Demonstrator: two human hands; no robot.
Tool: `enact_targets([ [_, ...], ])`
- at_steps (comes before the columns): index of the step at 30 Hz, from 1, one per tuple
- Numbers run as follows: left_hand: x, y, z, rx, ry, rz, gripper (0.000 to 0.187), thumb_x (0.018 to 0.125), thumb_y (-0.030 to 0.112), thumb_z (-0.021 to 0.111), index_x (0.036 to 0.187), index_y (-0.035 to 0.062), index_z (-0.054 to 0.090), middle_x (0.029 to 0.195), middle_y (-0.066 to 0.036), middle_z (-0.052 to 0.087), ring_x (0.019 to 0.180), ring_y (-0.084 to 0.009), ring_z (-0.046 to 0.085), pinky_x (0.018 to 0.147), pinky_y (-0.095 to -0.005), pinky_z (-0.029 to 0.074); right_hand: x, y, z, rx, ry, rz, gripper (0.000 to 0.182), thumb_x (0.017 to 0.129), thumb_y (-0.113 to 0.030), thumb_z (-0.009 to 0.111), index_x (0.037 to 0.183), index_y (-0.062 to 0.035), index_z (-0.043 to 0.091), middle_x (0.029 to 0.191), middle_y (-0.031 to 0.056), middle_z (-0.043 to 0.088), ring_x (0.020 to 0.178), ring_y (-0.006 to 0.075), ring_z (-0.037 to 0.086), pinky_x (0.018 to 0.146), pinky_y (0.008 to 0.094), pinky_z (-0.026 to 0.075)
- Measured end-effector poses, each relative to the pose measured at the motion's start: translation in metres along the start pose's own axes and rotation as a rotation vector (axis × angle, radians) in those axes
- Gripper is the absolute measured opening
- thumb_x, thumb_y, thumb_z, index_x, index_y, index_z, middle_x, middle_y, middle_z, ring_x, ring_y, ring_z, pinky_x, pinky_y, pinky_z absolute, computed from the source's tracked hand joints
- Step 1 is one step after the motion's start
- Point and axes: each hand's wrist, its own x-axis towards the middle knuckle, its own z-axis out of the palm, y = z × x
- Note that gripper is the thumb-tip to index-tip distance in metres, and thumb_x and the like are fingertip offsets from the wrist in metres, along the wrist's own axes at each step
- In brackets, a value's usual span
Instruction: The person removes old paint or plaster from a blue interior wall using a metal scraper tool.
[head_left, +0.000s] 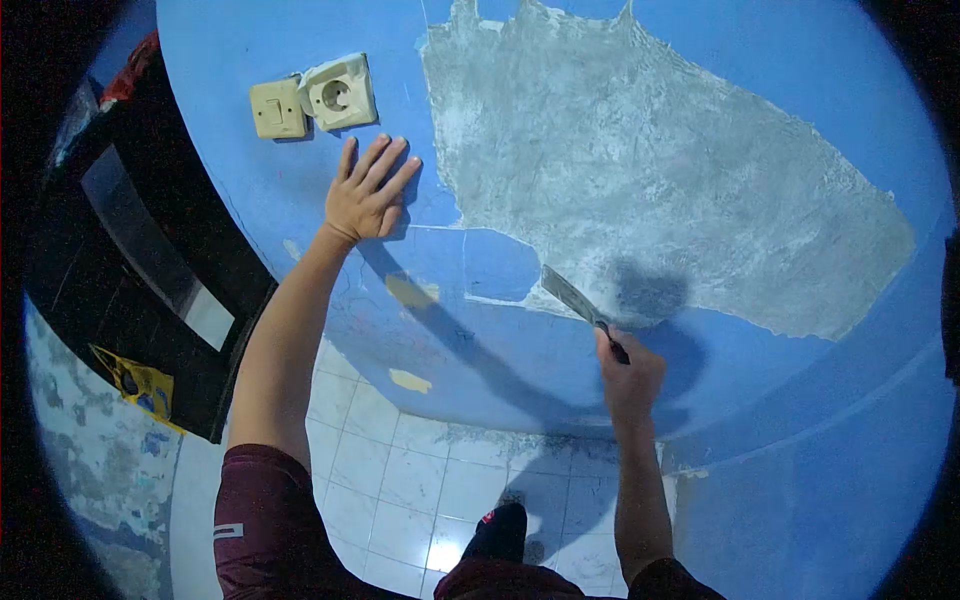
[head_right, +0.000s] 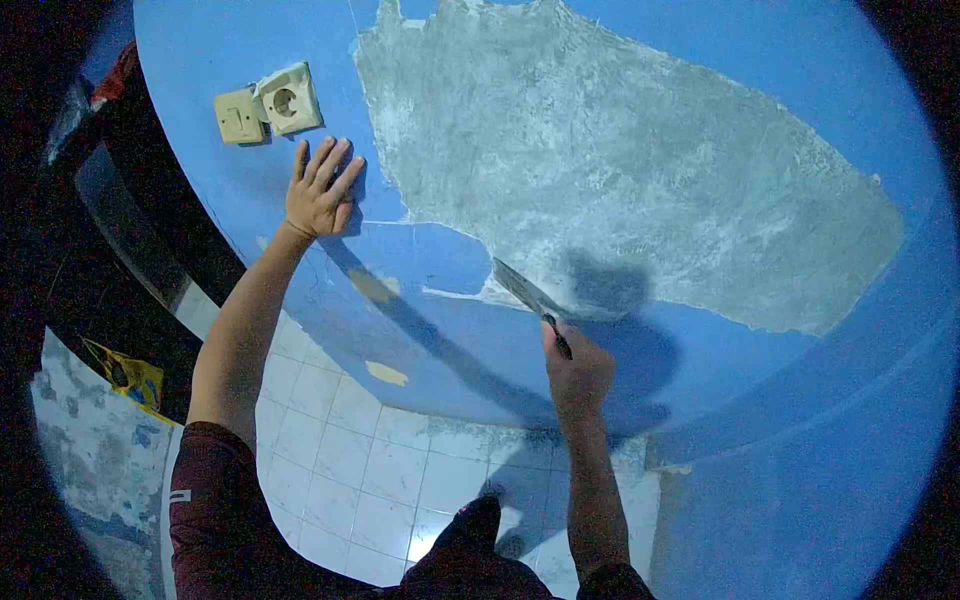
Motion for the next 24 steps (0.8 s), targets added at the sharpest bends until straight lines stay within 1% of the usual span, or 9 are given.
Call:
enact_targets([
  [5,-0.001,-0.001,0.001,0.020,0.011,0.017,0.056,0.083,0.031,0.039,0.137,0.0196,0.050,0.145,-0.009,0.041,0.139,-0.0262,0.032,0.117,-0.0508,0.009,-0.018,0.007,0.011,0.002,0.024,0.026,0.017,0.080,-0.014,0.077,0.089,-0.0009,0.071,0.068,0.0144,0.067,0.054,0.0190,0.065,0.047,0.0283,0.047],
  [7,0.001,-0.001,0.000,0.006,0.014,0.017,0.055,0.084,0.030,0.039,0.137,0.0198,0.050,0.145,-0.009,0.041,0.139,-0.0259,0.032,0.117,-0.0507,0.009,-0.022,0.009,0.021,0.087,0.108,0.051,0.014,0.077,-0.007,0.077,0.089,0.0007,0.072,0.069,0.0145,0.068,0.055,0.0109,0.061,0.047,0.0261,0.043],
  [10,-0.001,-0.002,0.000,0.019,-0.015,0.023,0.055,0.086,0.032,0.036,0.137,0.0184,0.050,0.145,-0.010,0.040,0.139,-0.0277,0.032,0.117,-0.0517,0.010,-0.031,0.012,0.025,0.115,0.052,0.123,0.015,0.078,-0.007,0.077,0.088,0.0018,0.072,0.072,0.0137,0.069,0.057,0.0096,0.060,0.050,0.0244,0.044],
  [14,-0.002,-0.002,0.001,0.050,-0.037,0.034,0.056,0.087,0.034,0.033,0.138,0.0163,0.049,0.145,-0.013,0.040,0.139,-0.0298,0.032,0.117,-0.0524,0.010,-0.027,0.011,0.024,0.089,0.090,0.097,0.014,0.078,-0.006,0.077,0.087,0.0023,0.071,0.071,0.0125,0.069,0.056,0.0097,0.060,0.052,0.0227,0.045],
  [16,-0.003,-0.002,0.000,0.046,-0.040,0.029,0.056,0.087,0.033,0.034,0.137,0.0162,0.049,0.145,-0.013,0.040,0.138,-0.0298,0.032,0.117,-0.0521,0.010,-0.027,0.009,0.036,0.288,0.125,0.240,0.014,0.078,-0.006,0.077,0.089,0.0014,0.072,0.071,0.0132,0.069,0.057,0.0100,0.060,0.053,0.0224,0.046],
  [17,-0.002,-0.001,0.000,0.041,-0.031,0.031,0.056,0.086,0.032,0.035,0.137,0.0161,0.049,0.145,-0.013,0.041,0.138,-0.0297,0.032,0.117,-0.0518,0.010,-0.027,0.005,0.041,0.284,0.120,0.245,0.014,0.078,-0.006,0.077,0.089,0.0014,0.072,0.071,0.0132,0.069,0.057,0.0100,0.060,0.053,0.0224,0.046],
  [19,-0.001,-0.001,0.000,0.036,-0.015,0.036,0.055,0.085,0.031,0.036,0.136,0.0157,0.050,0.144,-0.013,0.041,0.138,-0.0297,0.032,0.117,-0.0513,0.010,-0.020,-0.010,0.055,0.218,0.041,0.043,0.016,0.077,-0.007,0.078,0.091,0.0012,0.072,0.071,0.0129,0.069,0.059,0.0087,0.061,0.054,0.0225,0.046],
  [21,0.000,0.000,0.002,0.005,0.020,0.004,0.054,0.086,0.031,0.036,0.138,0.0212,0.049,0.144,-0.008,0.043,0.138,-0.0249,0.034,0.117,-0.0494,0.009,-0.016,-0.012,0.048,0.205,0.034,0.069,0.017,0.080,-0.011,0.076,0.093,0.0003,0.072,0.069,0.0121,0.068,0.056,0.0098,0.059,0.051,0.0243,0.045],
  [24,0.000,-0.001,0.001,0.010,0.012,0.000,0.053,0.086,0.031,0.037,0.136,0.0210,0.051,0.144,-0.008,0.044,0.137,-0.0249,0.036,0.117,-0.0494,0.011,-0.015,-0.008,0.028,0.163,0.010,0.127,0.019,0.081,-0.013,0.076,0.093,0.0006,0.072,0.067,0.0113,0.067,0.055,0.0086,0.058,0.050,0.0246,0.044],
])
